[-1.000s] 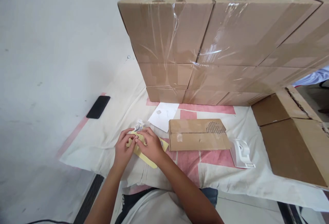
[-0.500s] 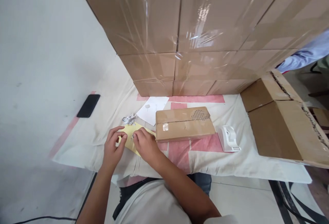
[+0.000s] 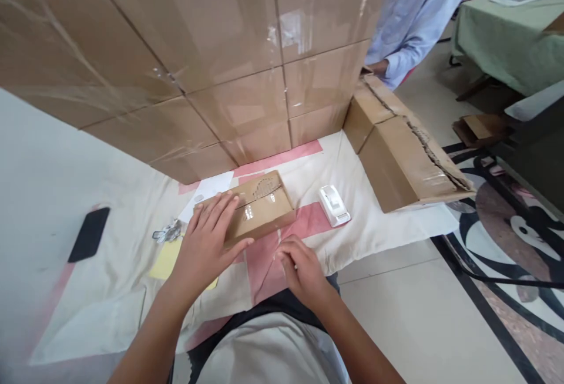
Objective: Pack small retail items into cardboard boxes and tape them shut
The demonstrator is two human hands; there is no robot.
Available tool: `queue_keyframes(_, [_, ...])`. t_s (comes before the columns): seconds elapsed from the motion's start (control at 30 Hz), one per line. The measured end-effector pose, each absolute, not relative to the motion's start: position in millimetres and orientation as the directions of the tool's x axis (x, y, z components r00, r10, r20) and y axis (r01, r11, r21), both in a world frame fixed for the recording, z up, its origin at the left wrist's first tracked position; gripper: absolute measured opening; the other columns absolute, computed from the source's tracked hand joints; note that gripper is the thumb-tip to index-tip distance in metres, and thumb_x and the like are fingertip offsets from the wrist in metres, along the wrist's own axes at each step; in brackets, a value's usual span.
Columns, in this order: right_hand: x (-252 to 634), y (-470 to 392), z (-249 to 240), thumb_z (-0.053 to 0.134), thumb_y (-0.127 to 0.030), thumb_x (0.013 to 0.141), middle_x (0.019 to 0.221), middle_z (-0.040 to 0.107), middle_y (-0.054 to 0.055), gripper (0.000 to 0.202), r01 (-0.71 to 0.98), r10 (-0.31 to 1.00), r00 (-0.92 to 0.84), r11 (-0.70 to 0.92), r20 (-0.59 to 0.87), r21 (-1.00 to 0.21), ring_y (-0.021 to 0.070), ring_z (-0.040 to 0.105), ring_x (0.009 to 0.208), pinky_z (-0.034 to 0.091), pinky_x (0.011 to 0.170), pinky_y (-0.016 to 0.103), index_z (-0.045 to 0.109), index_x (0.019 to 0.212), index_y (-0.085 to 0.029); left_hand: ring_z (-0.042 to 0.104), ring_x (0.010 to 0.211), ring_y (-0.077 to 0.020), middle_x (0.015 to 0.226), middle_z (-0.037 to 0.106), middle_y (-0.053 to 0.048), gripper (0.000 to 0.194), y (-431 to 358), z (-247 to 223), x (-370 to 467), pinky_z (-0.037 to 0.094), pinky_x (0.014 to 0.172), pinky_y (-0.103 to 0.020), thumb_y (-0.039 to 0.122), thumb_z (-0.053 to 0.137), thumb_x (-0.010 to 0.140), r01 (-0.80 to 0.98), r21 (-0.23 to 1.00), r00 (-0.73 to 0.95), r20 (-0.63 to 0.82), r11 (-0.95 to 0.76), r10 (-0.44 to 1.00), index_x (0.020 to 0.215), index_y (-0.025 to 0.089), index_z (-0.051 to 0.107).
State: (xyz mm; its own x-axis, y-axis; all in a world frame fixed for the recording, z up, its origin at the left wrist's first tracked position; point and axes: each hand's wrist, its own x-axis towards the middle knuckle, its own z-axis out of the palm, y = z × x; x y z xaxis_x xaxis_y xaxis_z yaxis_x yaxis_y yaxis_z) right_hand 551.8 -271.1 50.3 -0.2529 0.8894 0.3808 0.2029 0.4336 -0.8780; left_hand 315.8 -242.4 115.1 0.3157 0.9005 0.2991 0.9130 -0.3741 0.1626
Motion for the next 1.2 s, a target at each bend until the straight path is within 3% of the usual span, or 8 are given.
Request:
queue_keyframes(0.13, [595.1,-243.0,49.6,0.051,-0.020,0.102,0.087,0.059,0.004,0.010,0.164,0.921,-0.119,0.386,0.370,-0.908,0.0172,0.058,0.080,0.047,0.068,0.029,0.058,0.096,-0.024,0.032,0.151,-0.0417,0.164,0.037,-0.014,0.091,-213.6,101.6,293.3,0.023,0.121,-0.060,0.066,0.057,0.091,0.884,0.012,0.460,0.145,-0.467,0.876,0.163,0.022,0.022])
queue_keyframes(0.3, [602.6,-206.0,38.7,0.052,-0.026,0.103,0.091,0.064,0.005,0.016,0.062,0.904,-0.295,0.342,0.310,-0.938,0.0179,0.062,0.085,0.049,0.075,0.031,0.060,0.090,-0.022,0.029,0.154,-0.0379,0.167,0.032,-0.015,0.097,-207.9,102.7,254.2,0.020,0.124,-0.056,0.066,0.060,0.089,0.773,-0.050,0.634,0.029,-0.632,0.773,0.164,0.023,0.017])
queue_keyframes(0.53, [588.9,-182.6,27.3,0.052,-0.020,0.100,0.097,0.061,0.004,0.011,0.081,0.819,-0.486,0.391,0.306,-0.917,0.0169,0.061,0.084,0.048,0.076,0.029,0.059,0.092,-0.022,0.027,0.155,-0.0371,0.165,0.036,-0.016,0.094,-208.7,103.9,253.6,0.020,0.126,-0.057,0.055,0.065,0.089,0.739,-0.054,0.674,0.038,-0.672,0.738,0.164,0.022,0.019])
queue_keyframes(0.87, [593.8,-176.5,22.1,0.057,-0.022,0.099,0.100,0.062,0.004,0.008,0.187,0.806,-0.534,0.408,0.257,-0.893,0.0182,0.064,0.086,0.049,0.079,0.030,0.063,0.095,-0.022,0.027,0.155,-0.0374,0.163,0.039,-0.015,0.091,-205.2,110.9,257.5,0.019,0.125,-0.056,0.051,0.067,0.088,0.710,-0.030,0.704,0.018,-0.704,0.710,0.163,0.022,0.024])
queue_keyframes(0.97, [594.8,-175.3,22.3,0.060,-0.026,0.099,0.106,0.063,0.005,0.007,0.262,0.835,-0.502,0.394,0.224,-0.881,0.0188,0.065,0.088,0.049,0.079,0.030,0.064,0.103,-0.023,0.027,0.155,-0.0387,0.161,0.043,-0.014,0.090,-204.8,112.2,257.2,0.021,0.124,-0.058,0.049,0.068,0.087,0.706,-0.008,0.708,0.023,-0.709,0.705,0.162,0.025,0.025])
queue_keyframes(1.07, [594.5,-176.6,21.9,0.076,-0.035,0.088,0.103,0.066,0.004,0.032,0.339,0.920,-0.352,0.297,0.173,-0.893,0.0192,0.064,0.083,0.047,0.073,0.030,0.061,0.114,-0.024,0.028,0.154,-0.0399,0.159,0.047,-0.013,0.089,-204.7,111.5,256.0,0.023,0.123,-0.060,0.048,0.068,0.087,0.700,0.006,0.713,0.038,-0.714,0.700,0.162,0.028,0.025])
queue_keyframes(1.2, [585.5,-187.7,19.2,0.074,-0.034,0.089,0.080,0.063,0.000,0.019,0.233,0.943,-0.281,0.246,0.177,-0.941,0.0147,0.058,0.069,0.043,0.064,0.026,0.062,0.082,-0.021,0.029,0.153,-0.0402,0.158,0.047,-0.012,0.089,-204.4,109.3,255.3,0.024,0.122,-0.061,0.046,0.067,0.087,0.694,-0.005,0.720,0.050,-0.720,0.693,0.163,0.028,0.024])
